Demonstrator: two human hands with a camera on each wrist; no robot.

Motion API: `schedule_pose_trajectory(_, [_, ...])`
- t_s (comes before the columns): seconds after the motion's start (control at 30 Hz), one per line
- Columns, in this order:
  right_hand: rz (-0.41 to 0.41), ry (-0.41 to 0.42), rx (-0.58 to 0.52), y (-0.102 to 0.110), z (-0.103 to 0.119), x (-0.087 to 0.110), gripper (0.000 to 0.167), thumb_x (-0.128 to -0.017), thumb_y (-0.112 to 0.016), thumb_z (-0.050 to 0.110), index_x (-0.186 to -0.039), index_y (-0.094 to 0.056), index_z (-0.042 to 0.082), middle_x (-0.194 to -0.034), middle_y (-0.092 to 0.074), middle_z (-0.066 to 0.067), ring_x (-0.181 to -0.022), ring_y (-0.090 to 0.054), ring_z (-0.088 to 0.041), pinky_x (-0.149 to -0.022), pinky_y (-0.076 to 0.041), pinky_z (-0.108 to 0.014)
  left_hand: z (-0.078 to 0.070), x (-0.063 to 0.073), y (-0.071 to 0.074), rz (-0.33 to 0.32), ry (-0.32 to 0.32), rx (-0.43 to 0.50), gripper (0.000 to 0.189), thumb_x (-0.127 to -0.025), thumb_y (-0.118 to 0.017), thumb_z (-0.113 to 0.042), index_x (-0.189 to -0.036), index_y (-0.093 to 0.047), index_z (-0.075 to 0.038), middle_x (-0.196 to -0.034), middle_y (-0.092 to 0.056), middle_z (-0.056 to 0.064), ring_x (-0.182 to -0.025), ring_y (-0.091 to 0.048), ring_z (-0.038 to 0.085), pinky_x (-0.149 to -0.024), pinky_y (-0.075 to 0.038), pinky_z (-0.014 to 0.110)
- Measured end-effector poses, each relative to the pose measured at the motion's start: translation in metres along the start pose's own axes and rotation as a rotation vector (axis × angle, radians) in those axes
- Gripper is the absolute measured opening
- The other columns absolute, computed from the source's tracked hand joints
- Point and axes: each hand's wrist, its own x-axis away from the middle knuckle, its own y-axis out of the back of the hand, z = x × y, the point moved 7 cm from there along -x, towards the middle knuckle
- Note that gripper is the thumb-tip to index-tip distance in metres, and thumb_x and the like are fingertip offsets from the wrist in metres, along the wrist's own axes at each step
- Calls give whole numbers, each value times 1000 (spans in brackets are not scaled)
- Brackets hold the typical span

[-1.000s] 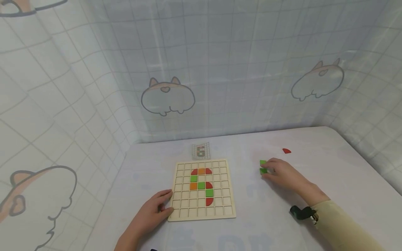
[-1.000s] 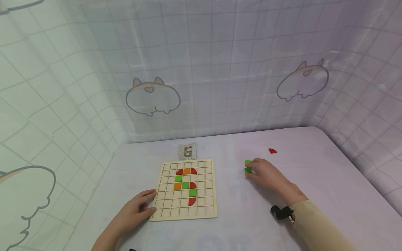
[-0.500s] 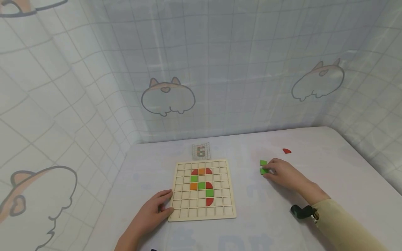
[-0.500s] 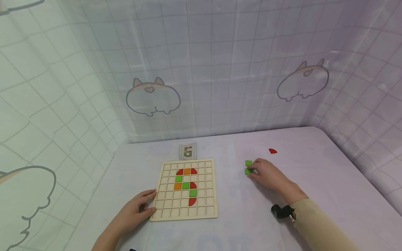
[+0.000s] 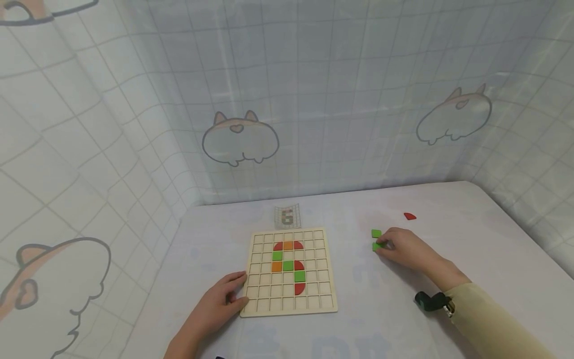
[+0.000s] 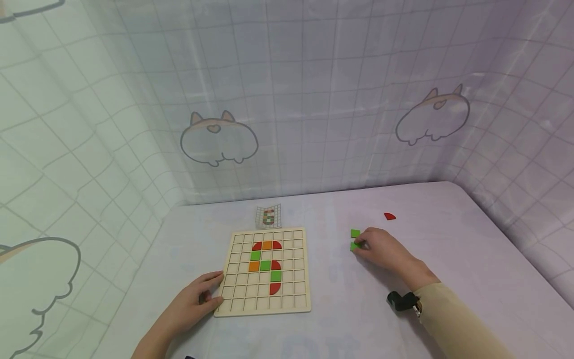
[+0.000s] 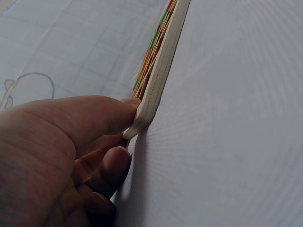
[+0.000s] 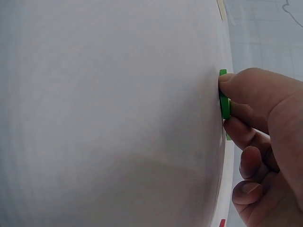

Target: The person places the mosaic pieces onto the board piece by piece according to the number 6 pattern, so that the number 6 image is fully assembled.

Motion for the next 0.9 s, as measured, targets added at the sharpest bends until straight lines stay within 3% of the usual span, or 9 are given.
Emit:
schedule_pose_trajectory(0.37, [-36,53,7,5,15,1,17,-81,-82,21,-94,-76,13,-94,-67,4,-95,-64,-21,-84,-51,-43,-1,0,0,-4,3,8,61,-84,-80,-31,-139,-59,-16,-136,-52,-13,-78,-50,5,-69,-42,24])
schedule_pose_trajectory(0.53, [-54,77,12,7,30,0,15,-81,-81,22,-93,-76,16,-94,-67,8,-100,-64,-22,-86,-51,-42,0,0,0,-8,1,10,61,-84,-80,-31,-139,-59,-16,-137,-52,-13,-78,-51,5,-68,-42,24])
schedule_pose_trajectory(0.9, [-38,80,25,7,68,-8,18,-81,-81,24,-97,-76,16,-92,-65,11,-91,-62,-16,-82,-51,-38,2,0,-1,-11,6,3,61,-84,-80,-34,-139,-59,-17,-136,-52,-14,-78,-50,4,-68,-41,24])
